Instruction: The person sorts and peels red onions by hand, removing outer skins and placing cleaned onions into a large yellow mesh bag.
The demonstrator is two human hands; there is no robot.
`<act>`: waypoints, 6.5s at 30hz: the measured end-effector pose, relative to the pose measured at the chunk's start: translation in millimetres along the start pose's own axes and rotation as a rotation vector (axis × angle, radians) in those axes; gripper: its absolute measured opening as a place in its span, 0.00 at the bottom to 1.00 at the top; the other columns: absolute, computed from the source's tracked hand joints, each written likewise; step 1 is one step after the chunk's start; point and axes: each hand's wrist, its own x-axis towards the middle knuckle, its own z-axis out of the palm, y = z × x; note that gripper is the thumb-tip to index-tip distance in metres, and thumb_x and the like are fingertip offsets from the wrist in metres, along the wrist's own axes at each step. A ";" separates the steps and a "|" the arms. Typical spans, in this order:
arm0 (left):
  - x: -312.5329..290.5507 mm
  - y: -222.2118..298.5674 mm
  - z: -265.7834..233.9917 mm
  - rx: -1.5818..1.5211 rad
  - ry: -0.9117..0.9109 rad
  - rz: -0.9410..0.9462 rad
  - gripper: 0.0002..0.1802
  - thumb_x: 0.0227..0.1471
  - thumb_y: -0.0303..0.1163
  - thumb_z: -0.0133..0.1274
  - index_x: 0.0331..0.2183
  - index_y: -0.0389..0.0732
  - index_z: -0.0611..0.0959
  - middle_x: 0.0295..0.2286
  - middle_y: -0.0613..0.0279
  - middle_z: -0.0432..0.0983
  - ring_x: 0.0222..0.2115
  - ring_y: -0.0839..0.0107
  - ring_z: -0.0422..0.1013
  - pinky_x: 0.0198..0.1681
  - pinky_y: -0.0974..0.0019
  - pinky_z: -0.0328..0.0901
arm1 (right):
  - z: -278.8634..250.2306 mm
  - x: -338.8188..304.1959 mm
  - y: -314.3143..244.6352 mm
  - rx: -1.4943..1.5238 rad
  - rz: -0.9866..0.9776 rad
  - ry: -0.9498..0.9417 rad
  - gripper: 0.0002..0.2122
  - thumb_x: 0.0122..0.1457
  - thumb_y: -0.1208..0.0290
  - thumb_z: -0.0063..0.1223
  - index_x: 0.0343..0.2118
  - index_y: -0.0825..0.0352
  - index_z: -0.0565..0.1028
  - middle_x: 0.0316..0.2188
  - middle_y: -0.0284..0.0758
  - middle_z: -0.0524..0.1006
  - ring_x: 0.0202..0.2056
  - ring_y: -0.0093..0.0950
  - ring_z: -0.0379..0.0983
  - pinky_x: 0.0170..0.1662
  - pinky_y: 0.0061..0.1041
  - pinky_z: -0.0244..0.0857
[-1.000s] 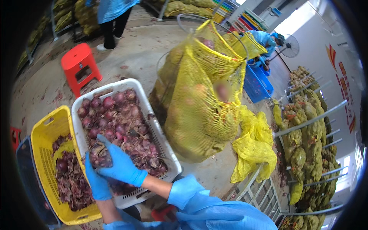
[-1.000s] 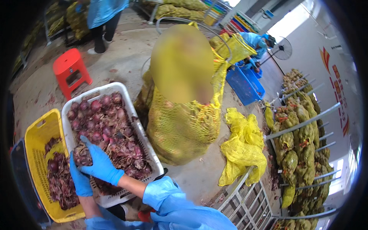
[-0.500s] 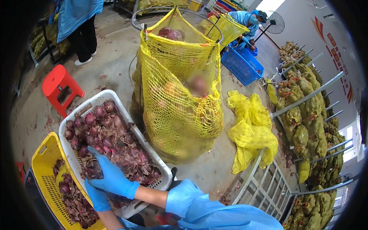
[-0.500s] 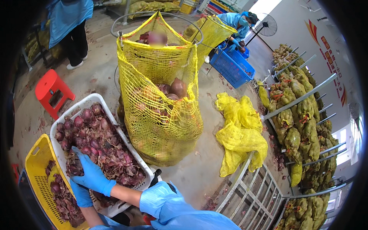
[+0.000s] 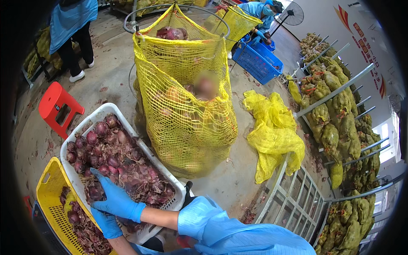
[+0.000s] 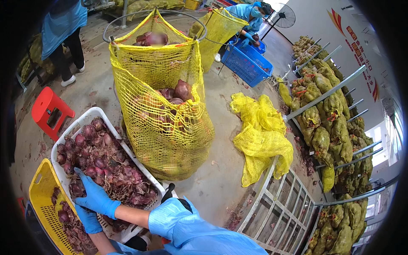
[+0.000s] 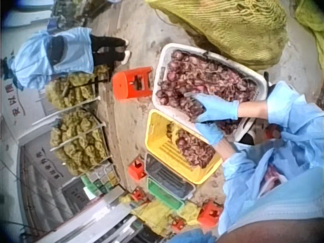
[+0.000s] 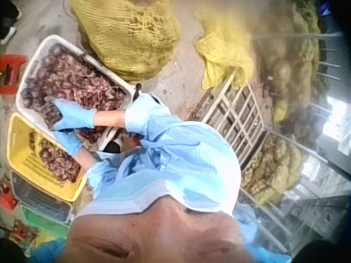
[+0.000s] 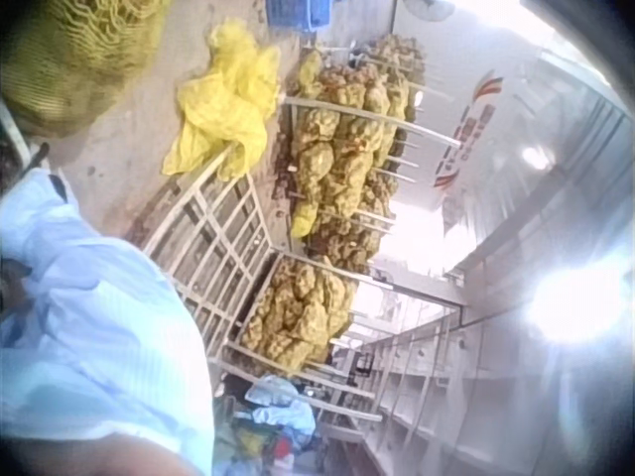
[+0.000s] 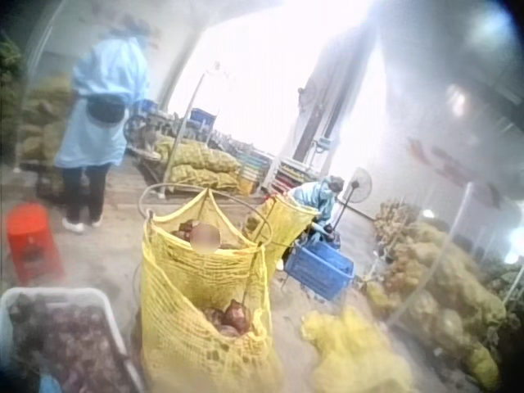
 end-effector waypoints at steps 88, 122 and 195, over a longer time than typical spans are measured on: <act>-35.6 39.2 34.7 -0.149 0.106 -0.009 0.17 0.56 0.35 0.55 0.48 0.43 0.77 0.34 0.68 0.76 0.26 0.81 0.69 0.25 0.79 0.65 | 23.2 12.9 29.3 1.077 0.252 -0.048 0.16 0.60 0.61 0.53 0.47 0.64 0.72 0.45 0.34 0.76 0.46 0.29 0.72 0.52 0.31 0.66; 8.9 95.9 -103.0 -0.425 -0.089 0.340 0.19 0.65 0.33 0.38 0.22 0.41 0.71 0.12 0.67 0.58 0.08 0.79 0.48 0.11 0.72 0.45 | -34.0 16.3 38.2 1.575 0.183 -0.258 0.18 0.65 0.56 0.43 0.51 0.62 0.72 0.47 0.36 0.76 0.48 0.31 0.73 0.53 0.34 0.69; -39.5 41.8 56.1 0.476 0.077 0.542 0.12 0.52 0.25 0.56 0.40 0.36 0.81 0.31 0.70 0.75 0.31 0.83 0.67 0.32 0.77 0.63 | 6.5 1.2 22.2 0.339 0.104 -0.182 0.35 0.56 0.68 0.58 0.64 0.66 0.54 0.52 0.38 0.70 0.49 0.25 0.69 0.54 0.26 0.63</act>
